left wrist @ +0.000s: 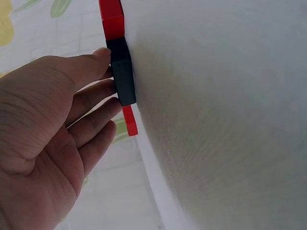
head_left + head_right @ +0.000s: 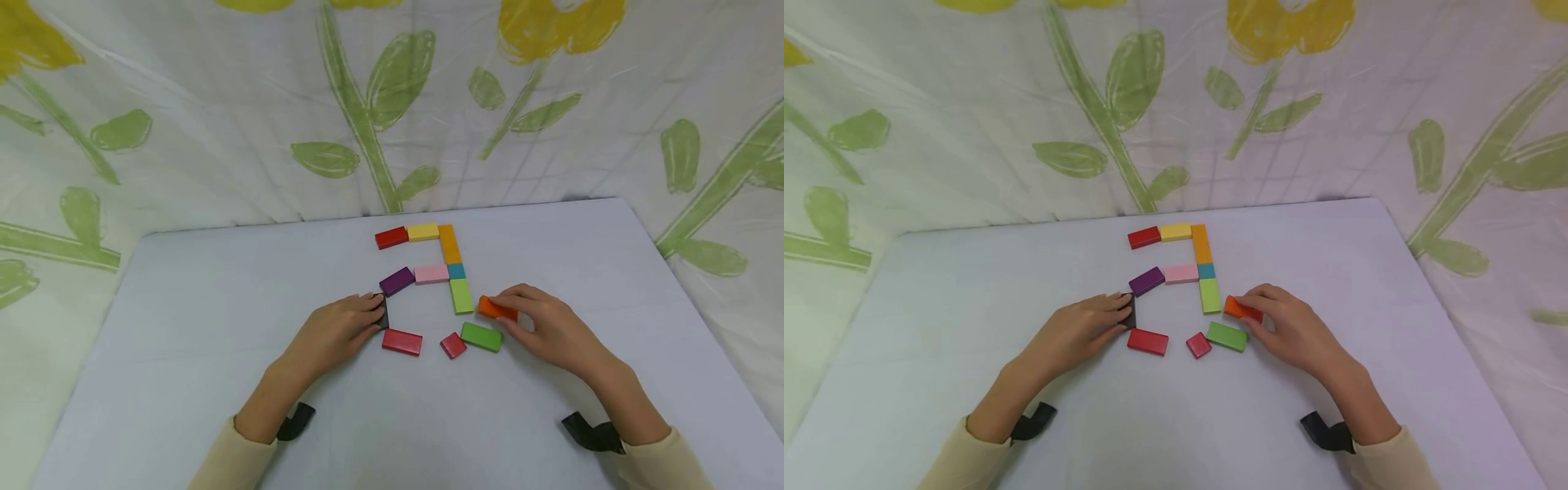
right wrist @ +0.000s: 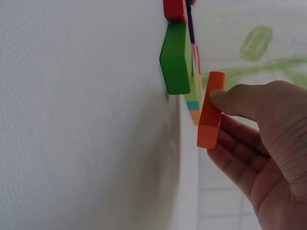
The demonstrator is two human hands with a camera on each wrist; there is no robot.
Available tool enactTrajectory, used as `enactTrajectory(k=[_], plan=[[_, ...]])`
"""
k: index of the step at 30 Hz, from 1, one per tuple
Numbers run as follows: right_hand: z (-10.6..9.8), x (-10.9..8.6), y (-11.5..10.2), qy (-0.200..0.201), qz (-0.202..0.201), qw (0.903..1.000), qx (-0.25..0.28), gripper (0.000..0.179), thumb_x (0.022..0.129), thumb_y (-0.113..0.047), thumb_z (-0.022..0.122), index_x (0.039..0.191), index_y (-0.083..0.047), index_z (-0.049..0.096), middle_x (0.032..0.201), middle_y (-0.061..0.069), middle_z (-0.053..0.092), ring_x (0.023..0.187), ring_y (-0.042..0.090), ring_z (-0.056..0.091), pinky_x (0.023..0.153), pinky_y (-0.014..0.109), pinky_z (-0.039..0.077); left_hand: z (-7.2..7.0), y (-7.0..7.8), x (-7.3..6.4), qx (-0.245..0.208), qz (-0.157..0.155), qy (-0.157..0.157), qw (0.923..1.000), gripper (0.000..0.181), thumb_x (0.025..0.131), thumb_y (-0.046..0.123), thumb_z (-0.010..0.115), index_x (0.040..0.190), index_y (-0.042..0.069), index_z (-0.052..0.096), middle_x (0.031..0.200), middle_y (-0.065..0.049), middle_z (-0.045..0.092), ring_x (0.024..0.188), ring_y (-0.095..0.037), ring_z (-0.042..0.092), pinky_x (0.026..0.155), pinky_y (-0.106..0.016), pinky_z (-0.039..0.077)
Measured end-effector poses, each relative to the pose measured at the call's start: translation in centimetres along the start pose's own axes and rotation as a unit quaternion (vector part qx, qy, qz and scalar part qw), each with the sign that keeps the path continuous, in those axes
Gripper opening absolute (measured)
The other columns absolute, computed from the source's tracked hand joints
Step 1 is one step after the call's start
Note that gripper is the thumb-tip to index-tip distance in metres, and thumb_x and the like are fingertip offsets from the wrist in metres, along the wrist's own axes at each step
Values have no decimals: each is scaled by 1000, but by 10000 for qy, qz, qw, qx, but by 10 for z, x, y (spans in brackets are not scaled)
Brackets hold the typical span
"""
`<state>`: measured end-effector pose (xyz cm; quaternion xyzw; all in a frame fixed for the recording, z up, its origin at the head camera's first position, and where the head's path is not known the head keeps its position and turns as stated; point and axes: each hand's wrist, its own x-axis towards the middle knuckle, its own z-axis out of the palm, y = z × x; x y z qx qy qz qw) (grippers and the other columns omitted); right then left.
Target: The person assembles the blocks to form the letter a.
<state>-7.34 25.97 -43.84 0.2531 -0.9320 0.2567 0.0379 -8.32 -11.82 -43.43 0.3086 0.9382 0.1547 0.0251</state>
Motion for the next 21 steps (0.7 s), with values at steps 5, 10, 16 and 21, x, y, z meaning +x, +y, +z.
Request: enactTrajectory(k=[5, 10, 16, 21], plan=[[-1, 0, 1, -110, 124, 9999, 15, 40, 86, -3, 85, 125, -11, 78, 120, 4, 74, 108, 23, 71, 87, 46, 66, 0, -1, 0, -44, -57, -79, 9999, 40, 98, 23, 78, 136, 13, 73, 145, -5, 69, 137, -23, 66, 110, -43, 57], [0, 0, 2, -239, 217, 9995, 30, 39, 87, -4, 85, 125, -11, 78, 121, 5, 74, 108, 23, 71, 89, 46, 66, -1, -1, 1, -102, -93, -112, 9998, 41, 99, 24, 76, 138, 13, 72, 145, -5, 69, 138, -23, 65, 111, -43, 56], [2, 0, 0, -336, 205, 9992, 44, 40, 87, -5, 85, 126, -11, 77, 119, 3, 74, 104, 21, 71, 86, 42, 66, -1, 0, 0, -95, -129, -146, 9998, 41, 99, 24, 76, 138, 13, 71, 146, -5, 69, 139, -23, 64, 112, -43, 56], [5, -1, -2, -479, 268, 9985, 39, 41, 88, -6, 85, 128, -11, 77, 119, 3, 74, 105, 21, 71, 87, 41, 66, -2, 0, 0, -118, -138, -151, 9997, 40, 99, 23, 76, 137, 13, 72, 146, -5, 68, 139, -23, 64, 111, -43, 56]])
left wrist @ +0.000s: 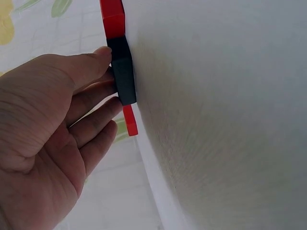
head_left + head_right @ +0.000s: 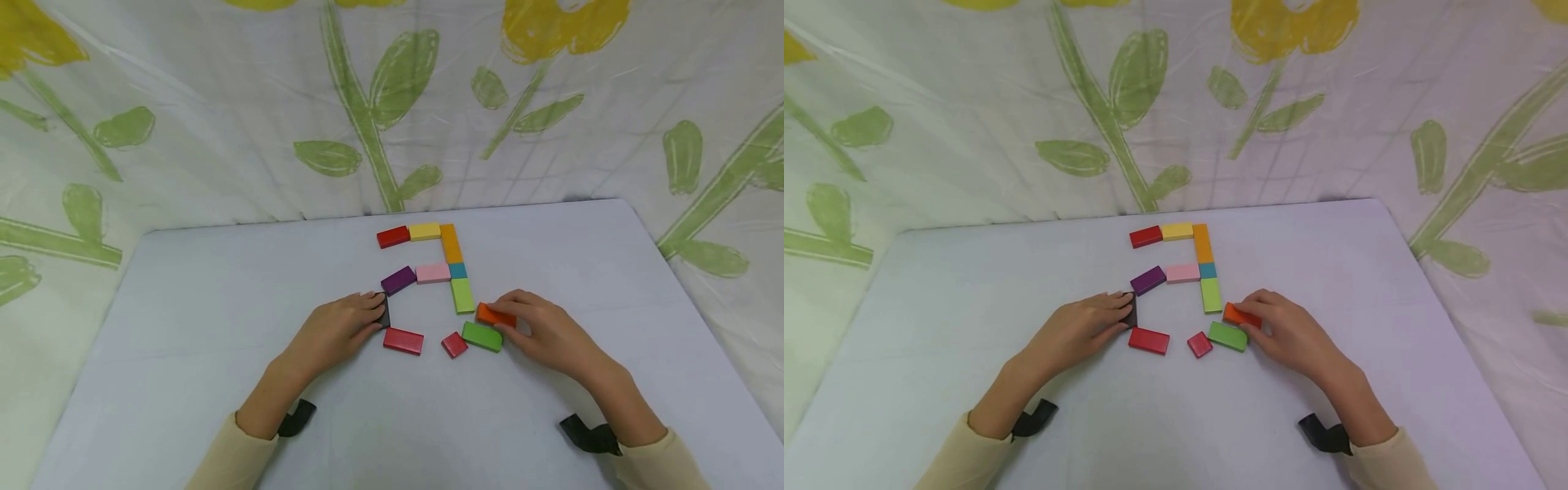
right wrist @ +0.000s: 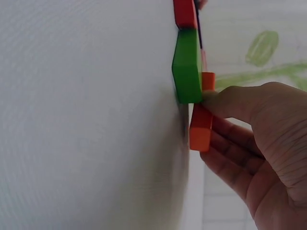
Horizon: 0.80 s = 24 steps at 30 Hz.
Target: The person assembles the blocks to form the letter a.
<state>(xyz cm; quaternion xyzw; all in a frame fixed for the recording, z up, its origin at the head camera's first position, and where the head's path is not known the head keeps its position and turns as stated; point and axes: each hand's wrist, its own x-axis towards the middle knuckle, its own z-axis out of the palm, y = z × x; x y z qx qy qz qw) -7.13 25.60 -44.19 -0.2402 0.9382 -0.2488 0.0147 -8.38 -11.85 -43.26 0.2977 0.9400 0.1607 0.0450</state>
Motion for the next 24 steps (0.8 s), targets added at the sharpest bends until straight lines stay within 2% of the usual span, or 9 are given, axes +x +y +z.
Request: enactTrajectory(k=[12, 24], plan=[[5, -1, -3, -19, -168, 9997, -189, 37, 87, -7, 86, 123, -12, 78, 117, 1, 74, 102, 18, 70, 87, 40, 66, 0, -1, 1, 5, -7, -34, 10000, 40, 99, 24, 76, 138, 14, 71, 147, -5, 68, 139, -24, 64, 111, -44, 56], [7, -6, -10, -118, -61, 9998, -155, 38, 87, -8, 86, 124, -13, 79, 116, 0, 74, 101, 15, 69, 85, 36, 66, 0, -1, 1, -31, -88, -106, 9999, 41, 100, 24, 75, 139, 14, 71, 148, -5, 67, 140, -24, 63, 112, -44, 56]])
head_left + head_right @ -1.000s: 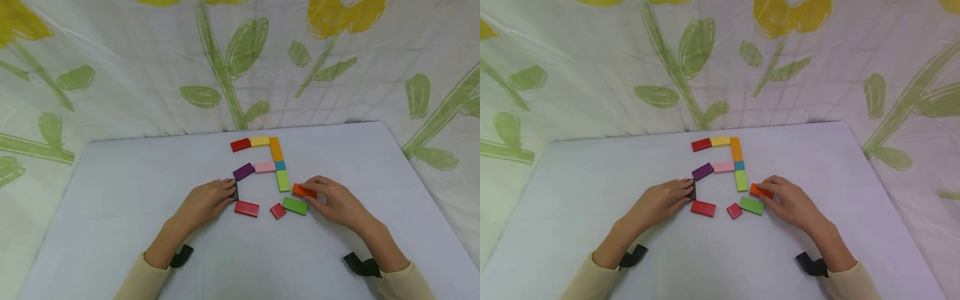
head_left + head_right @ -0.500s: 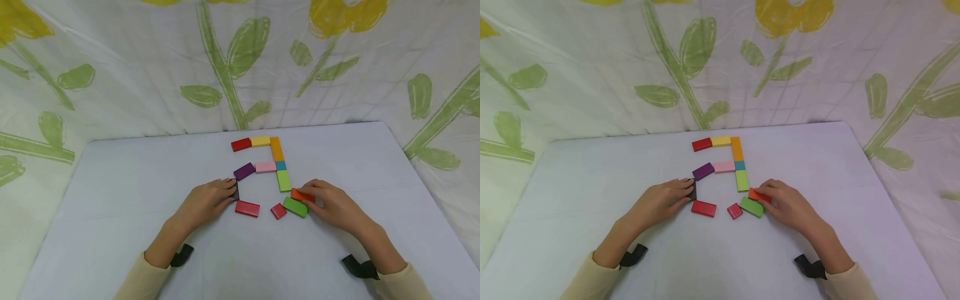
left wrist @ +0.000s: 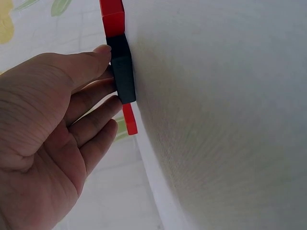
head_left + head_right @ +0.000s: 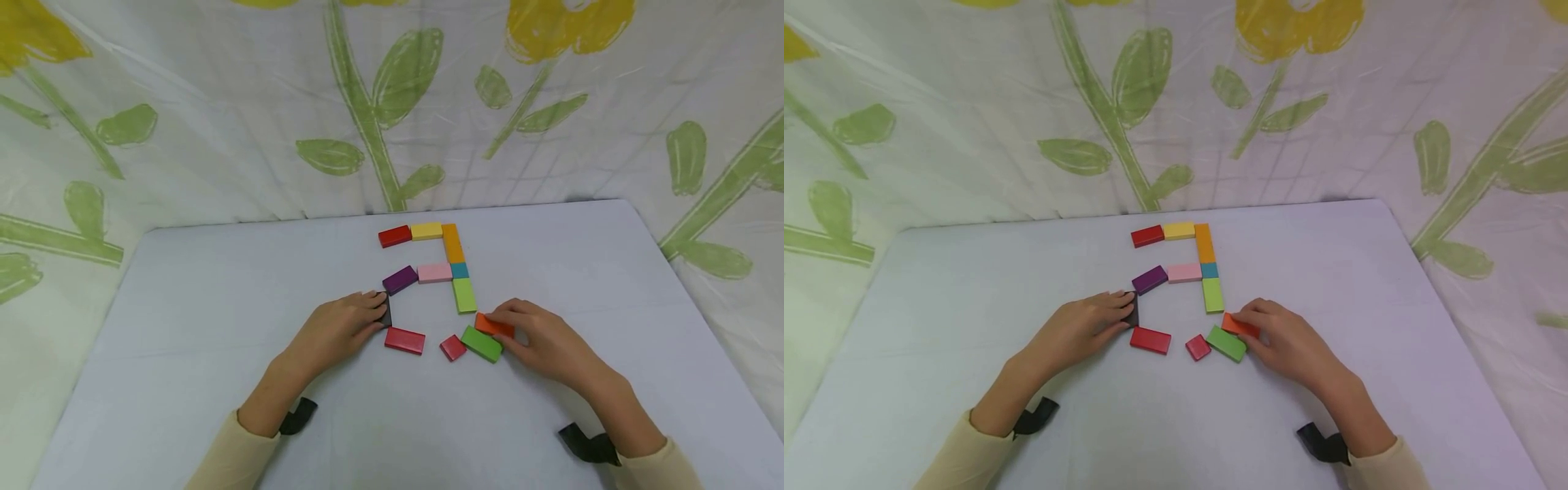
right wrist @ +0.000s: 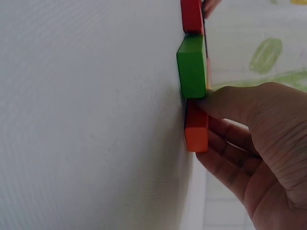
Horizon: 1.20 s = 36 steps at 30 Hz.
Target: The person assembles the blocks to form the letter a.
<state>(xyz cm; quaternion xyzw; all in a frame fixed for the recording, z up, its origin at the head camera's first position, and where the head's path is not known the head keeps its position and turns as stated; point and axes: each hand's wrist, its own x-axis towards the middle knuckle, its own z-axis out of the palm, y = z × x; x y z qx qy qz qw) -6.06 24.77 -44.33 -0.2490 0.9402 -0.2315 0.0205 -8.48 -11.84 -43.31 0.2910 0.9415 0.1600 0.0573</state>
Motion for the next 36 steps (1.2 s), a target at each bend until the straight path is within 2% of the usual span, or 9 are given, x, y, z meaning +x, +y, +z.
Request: enactTrajectory(k=[10, 25, 36], plan=[[2, 0, -5, -52, -22, 10000, 0, 39, 88, -10, 86, 125, -14, 78, 117, 0, 73, 103, 16, 69, 87, 37, 66, 1, -1, 0, 7, 45, 58, 10000, 41, 99, 24, 75, 139, 14, 71, 147, -5, 68, 139, -24, 64, 111, -44, 56], [3, -1, -7, 147, -256, 9995, -120, 37, 86, -8, 88, 121, -12, 79, 112, -3, 73, 94, 11, 67, 79, 28, 64, 1, -1, 0, -70, 47, 68, 9999, 41, 99, 23, 76, 139, 14, 71, 146, -5, 68, 139, -25, 65, 111, -44, 57], [2, -1, -6, 201, -332, 9991, -173, 36, 86, -12, 88, 121, -13, 80, 110, -4, 73, 93, 9, 67, 78, 28, 64, 0, -1, 0, -57, 14, 35, 10000, 41, 99, 24, 76, 138, 14, 71, 146, -5, 68, 138, -25, 65, 110, -44, 57]])
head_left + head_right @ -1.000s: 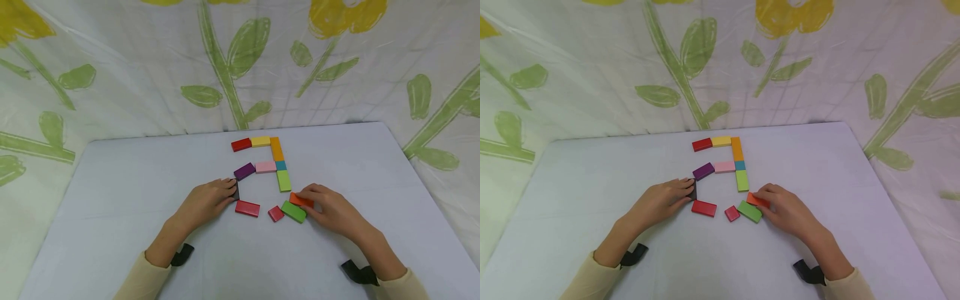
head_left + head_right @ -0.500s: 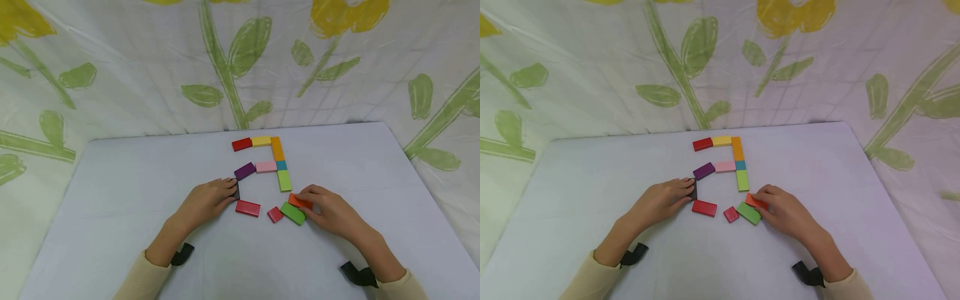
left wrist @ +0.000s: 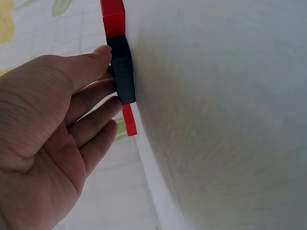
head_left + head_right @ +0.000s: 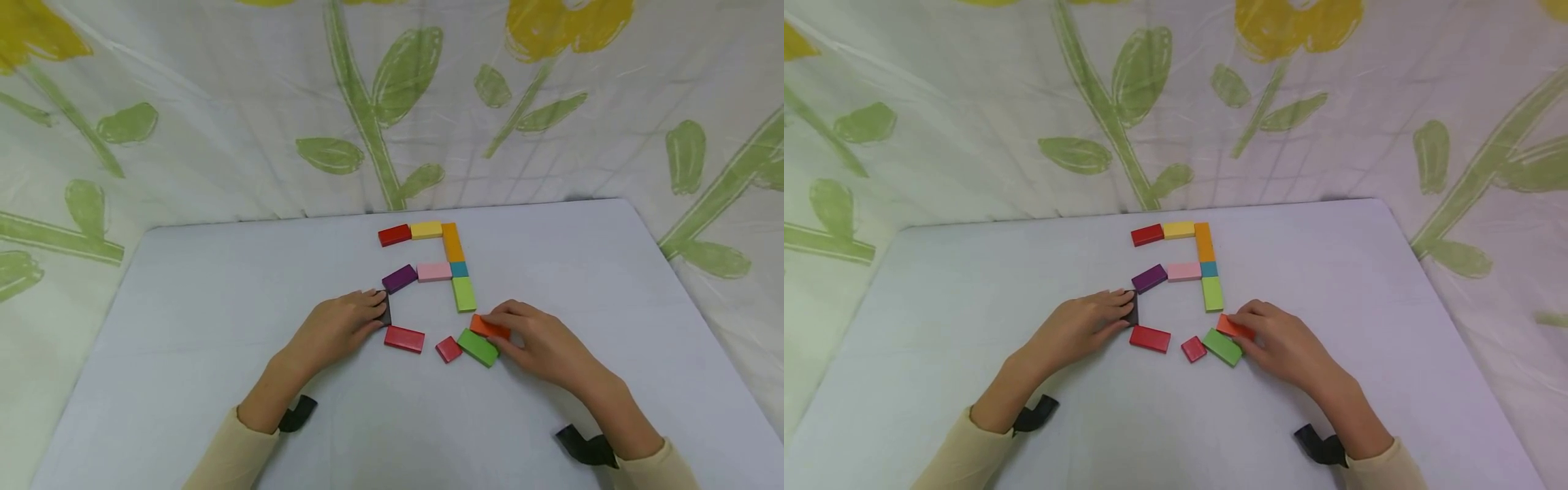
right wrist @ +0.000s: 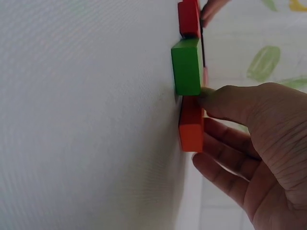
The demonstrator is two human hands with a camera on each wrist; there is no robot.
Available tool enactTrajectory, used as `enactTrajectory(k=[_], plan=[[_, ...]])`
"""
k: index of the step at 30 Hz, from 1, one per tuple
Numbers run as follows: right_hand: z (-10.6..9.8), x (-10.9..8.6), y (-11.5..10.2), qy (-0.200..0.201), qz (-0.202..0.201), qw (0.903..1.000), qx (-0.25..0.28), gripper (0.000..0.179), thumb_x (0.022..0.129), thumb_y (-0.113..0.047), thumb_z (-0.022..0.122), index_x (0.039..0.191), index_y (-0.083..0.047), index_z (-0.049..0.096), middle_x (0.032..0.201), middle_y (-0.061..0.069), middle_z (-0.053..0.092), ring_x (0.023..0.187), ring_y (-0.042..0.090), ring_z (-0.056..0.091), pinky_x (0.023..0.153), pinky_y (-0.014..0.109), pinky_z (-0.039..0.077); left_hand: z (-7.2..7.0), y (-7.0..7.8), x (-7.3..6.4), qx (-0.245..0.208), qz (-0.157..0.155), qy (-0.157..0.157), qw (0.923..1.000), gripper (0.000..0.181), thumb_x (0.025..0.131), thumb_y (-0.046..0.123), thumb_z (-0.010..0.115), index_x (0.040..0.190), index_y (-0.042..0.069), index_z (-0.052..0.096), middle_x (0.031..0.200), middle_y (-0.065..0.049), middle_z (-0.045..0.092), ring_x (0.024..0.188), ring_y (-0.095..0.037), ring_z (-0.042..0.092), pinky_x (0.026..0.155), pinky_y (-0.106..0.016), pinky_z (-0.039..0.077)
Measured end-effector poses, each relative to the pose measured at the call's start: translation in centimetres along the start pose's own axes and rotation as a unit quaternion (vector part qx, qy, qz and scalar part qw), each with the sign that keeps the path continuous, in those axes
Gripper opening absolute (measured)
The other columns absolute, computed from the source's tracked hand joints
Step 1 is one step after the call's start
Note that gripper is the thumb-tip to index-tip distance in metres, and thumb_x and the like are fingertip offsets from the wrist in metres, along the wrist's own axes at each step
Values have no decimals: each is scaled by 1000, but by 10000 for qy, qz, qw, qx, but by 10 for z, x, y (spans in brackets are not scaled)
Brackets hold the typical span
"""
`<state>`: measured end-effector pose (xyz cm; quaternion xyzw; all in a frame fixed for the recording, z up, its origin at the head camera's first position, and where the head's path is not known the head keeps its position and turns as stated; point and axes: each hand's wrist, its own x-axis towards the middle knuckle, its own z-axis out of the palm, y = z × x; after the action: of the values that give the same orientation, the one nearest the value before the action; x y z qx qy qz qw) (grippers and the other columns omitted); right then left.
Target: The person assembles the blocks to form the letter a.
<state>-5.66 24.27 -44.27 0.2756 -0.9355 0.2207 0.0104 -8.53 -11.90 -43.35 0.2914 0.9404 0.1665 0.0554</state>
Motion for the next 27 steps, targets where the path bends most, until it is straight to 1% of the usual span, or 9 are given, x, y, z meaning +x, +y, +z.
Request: enactTrajectory(k=[4, 7, 9, 11, 16, 19, 23, 27], plan=[[-4, 1, -2, 85, 20, 9999, -145, 36, 85, -16, 89, 120, -14, 80, 110, -4, 73, 93, 10, 69, 78, 30, 65, -1, -1, 0, -12, 11, 4, 10000, 41, 99, 24, 76, 139, 14, 71, 147, -5, 68, 139, -25, 65, 111, -44, 56], [-7, 1, -6, 10, 203, 9997, -122, 36, 87, -17, 88, 122, -16, 80, 115, -1, 73, 100, 15, 71, 81, 34, 66, 0, -1, 1, -16, 45, -4, 10000, 41, 99, 24, 75, 139, 14, 71, 147, -5, 68, 139, -25, 64, 111, -45, 56], [-8, 2, -11, -23, 210, 9998, -66, 36, 87, -18, 88, 122, -16, 79, 118, 0, 73, 103, 16, 71, 82, 34, 67, -1, -1, 1, -13, 78, -1, 10000, 41, 99, 24, 76, 139, 14, 71, 147, -5, 68, 139, -25, 65, 111, -44, 56], [-7, 3, -16, -48, 96, 9999, 9, 36, 88, -18, 87, 123, -17, 79, 120, -1, 73, 107, 16, 71, 85, 34, 67, 0, -1, 2, -16, 90, 0, 10000, 41, 99, 24, 76, 139, 14, 71, 147, -5, 68, 139, -25, 65, 111, -44, 56], [-1, 9, -30, 76, -583, 9983, 50, 34, 87, -15, 88, 119, -17, 80, 119, -6, 73, 112, 14, 71, 91, 35, 66, 0, 0, 3, -18, 62, -35, 10000, 41, 98, 24, 76, 138, 13, 71, 147, -6, 68, 139, -26, 64, 113, -45, 55], [3, 14, -37, 40, -836, 9964, 96, 31, 87, -15, 88, 117, -17, 80, 117, -6, 73, 111, 14, 70, 92, 35, 65, -1, 0, 2, 2, 20, -71, 10000, 41, 98, 24, 77, 137, 12, 72, 147, -7, 68, 139, -27, 64, 115, -45, 53], [7, 21, -43, -205, -959, 9951, 145, 28, 88, -18, 87, 115, -18, 80, 115, -8, 73, 107, 9, 68, 91, 32, 64, -1, 0, 1, 12, -12, -80, 10000, 41, 98, 25, 77, 138, 13, 72, 147, -6, 67, 139, -27, 64, 115, -46, 54], [10, 26, -47, -478, -1014, 9937, 73, 28, 88, -19, 87, 115, -18, 81, 115, -8, 74, 105, 9, 69, 90, 32, 64, 0, -1, 1, -20, 39, -36, 10000, 41, 98, 24, 76, 137, 12, 72, 147, -6, 68, 139, -27, 64, 113, -46, 55]])
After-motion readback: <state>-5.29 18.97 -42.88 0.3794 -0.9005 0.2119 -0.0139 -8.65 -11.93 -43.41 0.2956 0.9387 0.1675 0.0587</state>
